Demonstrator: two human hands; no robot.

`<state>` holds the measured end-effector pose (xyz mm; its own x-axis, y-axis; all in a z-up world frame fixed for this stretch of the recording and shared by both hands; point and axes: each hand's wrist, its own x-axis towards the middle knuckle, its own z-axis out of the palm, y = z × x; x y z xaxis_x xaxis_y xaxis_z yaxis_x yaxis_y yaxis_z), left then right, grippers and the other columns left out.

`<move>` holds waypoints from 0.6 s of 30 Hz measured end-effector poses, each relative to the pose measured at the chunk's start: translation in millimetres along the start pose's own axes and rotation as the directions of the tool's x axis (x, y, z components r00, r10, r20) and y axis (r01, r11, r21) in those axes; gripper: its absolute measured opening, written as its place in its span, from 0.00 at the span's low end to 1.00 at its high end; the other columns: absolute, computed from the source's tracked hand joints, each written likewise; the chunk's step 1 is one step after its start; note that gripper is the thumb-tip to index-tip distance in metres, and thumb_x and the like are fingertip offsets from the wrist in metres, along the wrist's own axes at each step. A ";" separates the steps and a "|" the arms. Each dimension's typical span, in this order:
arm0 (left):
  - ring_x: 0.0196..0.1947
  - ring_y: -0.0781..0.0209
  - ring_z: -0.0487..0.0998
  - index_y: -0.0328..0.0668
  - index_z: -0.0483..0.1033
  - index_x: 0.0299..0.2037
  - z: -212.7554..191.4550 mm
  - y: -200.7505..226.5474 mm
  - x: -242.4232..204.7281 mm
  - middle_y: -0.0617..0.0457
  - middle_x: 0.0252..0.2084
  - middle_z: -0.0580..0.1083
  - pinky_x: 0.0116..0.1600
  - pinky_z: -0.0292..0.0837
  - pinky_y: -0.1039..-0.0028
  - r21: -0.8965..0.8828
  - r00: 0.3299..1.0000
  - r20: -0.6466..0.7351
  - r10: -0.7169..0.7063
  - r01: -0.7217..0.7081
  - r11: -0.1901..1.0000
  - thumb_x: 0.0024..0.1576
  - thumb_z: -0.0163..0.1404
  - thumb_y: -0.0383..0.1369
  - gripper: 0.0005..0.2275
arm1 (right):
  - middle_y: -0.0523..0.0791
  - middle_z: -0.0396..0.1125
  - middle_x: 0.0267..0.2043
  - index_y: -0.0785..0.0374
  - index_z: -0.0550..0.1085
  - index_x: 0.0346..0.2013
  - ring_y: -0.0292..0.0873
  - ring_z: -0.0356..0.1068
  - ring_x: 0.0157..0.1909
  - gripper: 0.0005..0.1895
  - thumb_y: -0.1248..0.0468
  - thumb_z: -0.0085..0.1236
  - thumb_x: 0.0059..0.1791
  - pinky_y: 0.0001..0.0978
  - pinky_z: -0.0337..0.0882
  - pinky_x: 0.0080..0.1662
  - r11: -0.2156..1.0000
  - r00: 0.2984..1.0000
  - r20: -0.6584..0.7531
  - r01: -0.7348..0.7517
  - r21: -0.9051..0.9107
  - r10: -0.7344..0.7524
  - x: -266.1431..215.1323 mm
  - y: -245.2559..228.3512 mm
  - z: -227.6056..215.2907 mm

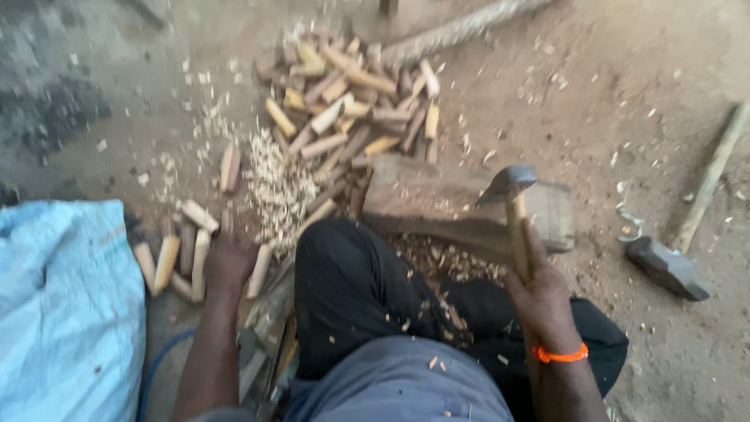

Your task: The person shapes small wooden pegs using an adze while sitting on the ground, striking each piece against a wooden block to carve away shavings.

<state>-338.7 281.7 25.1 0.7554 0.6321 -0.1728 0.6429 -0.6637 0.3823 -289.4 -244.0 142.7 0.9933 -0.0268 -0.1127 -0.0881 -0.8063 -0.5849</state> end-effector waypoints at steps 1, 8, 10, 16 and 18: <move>0.52 0.35 0.77 0.37 0.75 0.56 8.3 7.5 -0.1 0.35 0.52 0.76 0.54 0.73 0.52 -0.102 0.988 -0.066 0.139 -0.145 0.984 0.52 0.59 0.47 0.26 | 0.60 0.73 0.49 0.44 0.52 0.78 0.55 0.75 0.49 0.48 0.65 0.62 0.46 0.46 0.74 0.49 0.999 0.999 -0.025 0.041 0.034 -0.040 -1.5 0.0 0.2; 0.49 0.40 0.77 0.40 0.75 0.47 64.5 115.5 84.4 0.41 0.46 0.76 0.53 0.72 0.53 -0.046 0.946 0.101 0.309 -0.306 0.951 0.52 0.61 0.42 0.18 | 0.58 0.72 0.55 0.55 0.54 0.79 0.51 0.74 0.49 0.48 0.68 0.64 0.46 0.42 0.74 0.49 0.982 0.990 -0.080 0.129 0.138 -0.119 -5.9 -3.4 2.0; 0.49 0.41 0.77 0.42 0.76 0.49 78.2 135.3 110.8 0.42 0.48 0.75 0.52 0.72 0.53 -0.079 0.924 0.012 0.383 -0.381 0.921 0.51 0.59 0.35 0.17 | 0.59 0.70 0.59 0.59 0.54 0.80 0.51 0.72 0.53 0.48 0.69 0.63 0.47 0.41 0.73 0.51 0.975 0.983 -0.096 0.170 0.142 -0.158 -5.5 -2.8 1.2; 0.47 0.41 0.77 0.40 0.76 0.50 126.5 166.1 182.8 0.41 0.48 0.75 0.49 0.75 0.52 0.214 0.801 -0.056 0.596 -0.573 0.791 0.59 0.52 0.30 0.10 | 0.58 0.70 0.60 0.60 0.54 0.80 0.44 0.72 0.55 0.48 0.68 0.63 0.46 0.36 0.72 0.52 0.991 0.998 -0.056 -0.032 0.130 0.040 -3.6 -1.0 3.0; 0.47 0.41 0.77 0.40 0.76 0.49 142.1 174.3 196.3 0.40 0.48 0.75 0.48 0.75 0.52 0.241 0.799 -0.028 0.601 -0.578 0.780 0.62 0.48 0.29 0.08 | 0.58 0.69 0.61 0.63 0.54 0.79 0.43 0.71 0.57 0.47 0.68 0.63 0.47 0.35 0.71 0.54 0.981 0.997 -0.073 0.020 0.195 -0.006 -3.1 1.0 3.8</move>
<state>-60.3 233.3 -71.2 0.9862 0.1175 0.1166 0.0954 -0.9792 0.1791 -292.9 -242.4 139.4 0.9966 -0.0653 -0.0501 -0.0812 -0.6757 -0.7327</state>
